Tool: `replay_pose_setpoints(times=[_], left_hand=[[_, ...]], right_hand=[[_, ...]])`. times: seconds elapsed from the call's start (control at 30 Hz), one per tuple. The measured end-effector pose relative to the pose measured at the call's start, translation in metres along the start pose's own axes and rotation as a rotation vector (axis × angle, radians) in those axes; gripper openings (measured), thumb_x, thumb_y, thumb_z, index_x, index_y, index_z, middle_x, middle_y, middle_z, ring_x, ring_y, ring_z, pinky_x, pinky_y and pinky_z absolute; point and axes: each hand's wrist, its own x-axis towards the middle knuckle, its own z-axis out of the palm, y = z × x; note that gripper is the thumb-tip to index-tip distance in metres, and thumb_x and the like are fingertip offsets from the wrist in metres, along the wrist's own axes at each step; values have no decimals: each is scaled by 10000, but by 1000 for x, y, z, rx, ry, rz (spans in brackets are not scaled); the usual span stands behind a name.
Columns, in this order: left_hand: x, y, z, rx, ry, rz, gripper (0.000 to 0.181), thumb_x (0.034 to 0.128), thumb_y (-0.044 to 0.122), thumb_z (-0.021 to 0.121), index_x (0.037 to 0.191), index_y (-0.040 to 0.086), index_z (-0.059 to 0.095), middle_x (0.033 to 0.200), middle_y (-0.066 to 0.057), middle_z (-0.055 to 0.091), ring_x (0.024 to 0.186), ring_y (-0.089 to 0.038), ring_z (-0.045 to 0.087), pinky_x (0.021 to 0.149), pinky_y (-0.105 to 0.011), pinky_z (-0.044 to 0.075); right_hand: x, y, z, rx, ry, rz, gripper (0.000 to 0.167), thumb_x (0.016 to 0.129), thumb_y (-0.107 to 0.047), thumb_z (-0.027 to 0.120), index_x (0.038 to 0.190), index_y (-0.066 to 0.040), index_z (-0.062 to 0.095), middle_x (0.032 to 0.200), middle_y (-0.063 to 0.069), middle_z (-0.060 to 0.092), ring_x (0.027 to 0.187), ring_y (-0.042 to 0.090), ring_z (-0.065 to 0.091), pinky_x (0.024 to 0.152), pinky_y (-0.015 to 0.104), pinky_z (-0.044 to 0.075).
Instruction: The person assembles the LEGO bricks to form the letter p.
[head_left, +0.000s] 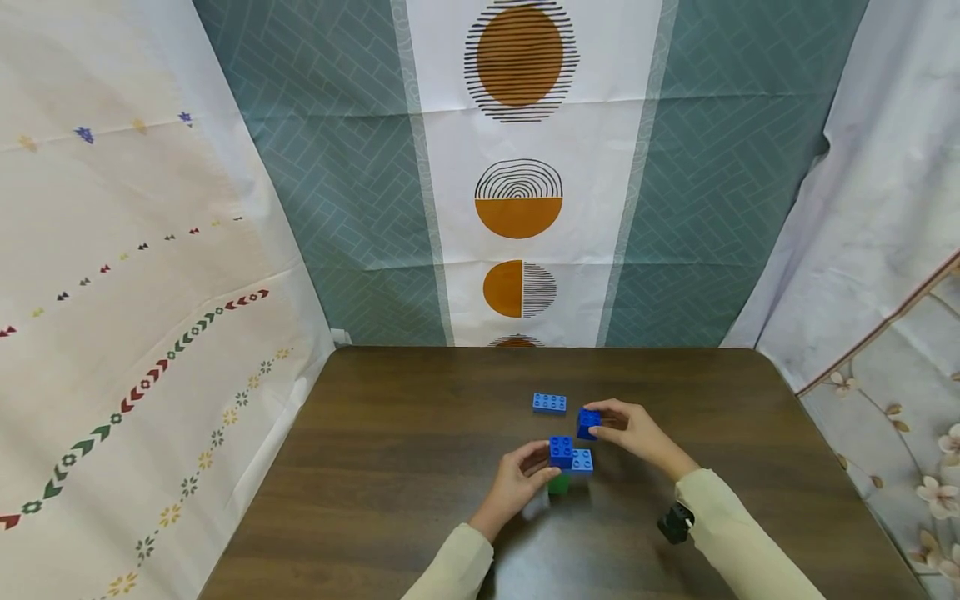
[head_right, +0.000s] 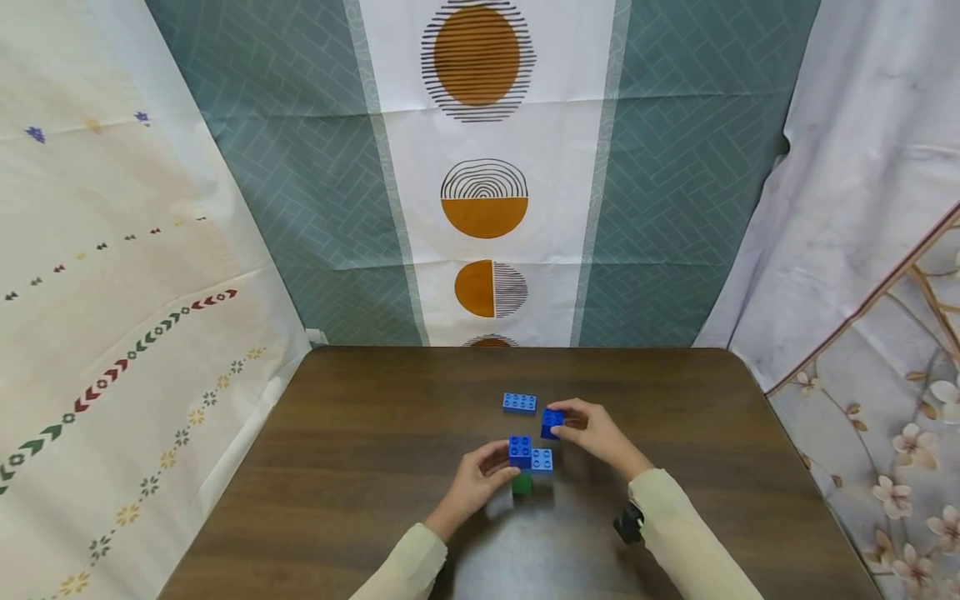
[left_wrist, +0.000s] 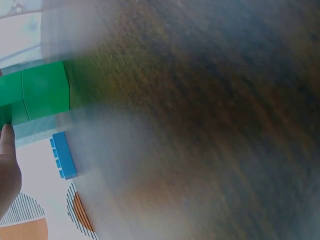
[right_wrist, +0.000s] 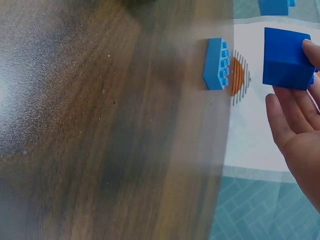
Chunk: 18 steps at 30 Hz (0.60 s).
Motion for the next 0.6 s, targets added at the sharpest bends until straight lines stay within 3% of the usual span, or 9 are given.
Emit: replay_pose_setpoints(times=[0.33,0.6], left_hand=[[0,-1,0,-10,-7,12,351,884,25,673,1208,-81,593,1167,-251,627,1111,-381,597,944,-398,500],[1,-2,0,-26,-10,18,354,874,-1,675,1204,-96,589,1163,-272,622,1108,-403,592,947,-433,490]], right_hand=[[-14,-13,-4,4,2,-38,346,906,-165,683,1232,-74,614,1159,122,641,1033,281,633,910,434,527],[-24,-22,-7,-3,-23,-50,342,918,-154,667,1249,-94,603,1173,91,633,1041,256,631,903,291,530]])
